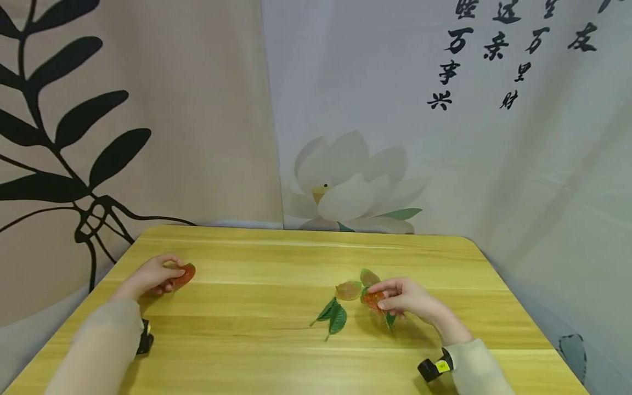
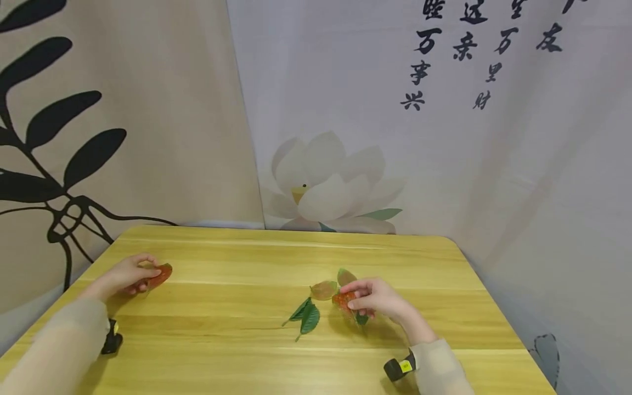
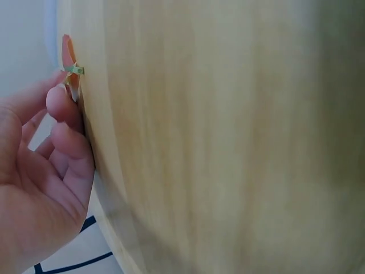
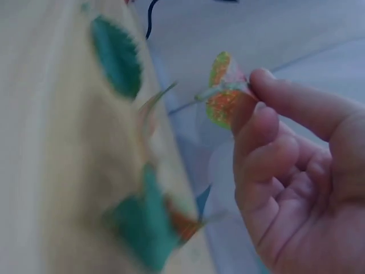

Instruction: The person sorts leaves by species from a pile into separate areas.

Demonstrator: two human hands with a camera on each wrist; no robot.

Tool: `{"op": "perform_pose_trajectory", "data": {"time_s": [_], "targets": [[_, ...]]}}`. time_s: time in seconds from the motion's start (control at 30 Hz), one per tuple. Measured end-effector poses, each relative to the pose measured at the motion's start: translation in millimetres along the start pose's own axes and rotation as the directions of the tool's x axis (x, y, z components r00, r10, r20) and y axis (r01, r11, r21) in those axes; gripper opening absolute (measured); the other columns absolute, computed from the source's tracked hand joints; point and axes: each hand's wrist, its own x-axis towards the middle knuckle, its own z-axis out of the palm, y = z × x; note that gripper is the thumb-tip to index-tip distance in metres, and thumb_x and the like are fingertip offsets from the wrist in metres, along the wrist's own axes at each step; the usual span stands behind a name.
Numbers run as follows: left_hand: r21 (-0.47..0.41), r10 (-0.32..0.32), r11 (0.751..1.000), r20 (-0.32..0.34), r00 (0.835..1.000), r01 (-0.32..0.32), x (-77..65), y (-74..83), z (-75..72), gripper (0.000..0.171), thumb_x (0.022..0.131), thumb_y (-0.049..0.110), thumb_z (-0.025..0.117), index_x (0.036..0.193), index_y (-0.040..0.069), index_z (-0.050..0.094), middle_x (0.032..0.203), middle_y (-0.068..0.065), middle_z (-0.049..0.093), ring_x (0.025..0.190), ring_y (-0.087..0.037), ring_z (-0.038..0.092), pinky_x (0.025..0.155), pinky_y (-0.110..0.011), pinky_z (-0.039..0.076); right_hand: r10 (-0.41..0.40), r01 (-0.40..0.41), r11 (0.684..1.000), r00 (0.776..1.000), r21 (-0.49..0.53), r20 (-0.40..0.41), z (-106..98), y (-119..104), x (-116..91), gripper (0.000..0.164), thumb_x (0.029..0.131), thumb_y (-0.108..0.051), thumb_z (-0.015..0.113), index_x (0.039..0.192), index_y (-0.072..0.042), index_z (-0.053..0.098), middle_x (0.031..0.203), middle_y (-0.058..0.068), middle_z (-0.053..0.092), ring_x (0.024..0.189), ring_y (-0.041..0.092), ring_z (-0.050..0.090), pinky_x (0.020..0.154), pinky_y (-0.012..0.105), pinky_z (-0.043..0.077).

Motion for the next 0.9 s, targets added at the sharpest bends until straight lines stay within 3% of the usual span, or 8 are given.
{"op": "perform_pose_trajectory", "data": {"time_s": [0.27,0.4,0.67,0.9], "targets": [[0.056,0.008,0.998,-0.028,1.0,-0.006,-1.8,-5.4,-3.3,0.043,0.096,0.016,0.061,0.133,-0.005,0.054,0.06,-0.004,0.058,0.049,-0.015,0.05,0.045,-0.03,0.043,-0.029,0.027,0.999,0.999,-0.04,-0.034,21,-52,52,0.036,0.09,-0.015,0.07,0.124,-0.005,0.064,0.076,0.005,0.055,0.053,0.015,0.046,0.05,0.028,0.041],[0.066,-0.001,0.998,-0.024,1.0,0.003,-4.5,-5.1,-2.0,0.049,0.093,0.02,0.066,0.135,-0.003,0.054,0.057,-0.002,0.053,0.049,-0.014,0.044,0.046,-0.03,0.04,-0.017,0.017,1.0,0.997,-0.01,-0.069,36,-70,86,0.034,0.09,-0.014,0.07,0.123,-0.007,0.065,0.085,0.006,0.063,0.054,0.015,0.045,0.051,0.028,0.042],[0.059,0.02,0.998,0.052,0.998,-0.024,-7.7,-2.9,-0.2,0.058,0.092,0.017,0.068,0.14,-0.004,0.046,0.06,-0.002,0.05,0.05,-0.014,0.04,0.048,-0.028,0.039,-0.025,0.032,0.997,0.995,0.075,-0.095,73,-79,147,0.035,0.091,-0.01,0.068,0.125,-0.003,0.063,0.094,0.011,0.066,0.055,0.013,0.051,0.051,0.026,0.045],[0.047,0.021,0.999,0.035,0.999,-0.023,-9.4,-1.7,0.2,0.056,0.091,0.016,0.069,0.139,-0.003,0.048,0.057,-0.001,0.048,0.049,-0.013,0.04,0.048,-0.027,0.039,-0.014,0.028,0.992,0.994,0.126,-0.107,99,-81,179,0.038,0.091,-0.005,0.066,0.128,0.0,0.061,0.099,0.013,0.068,0.052,0.012,0.056,0.051,0.024,0.049]]}}
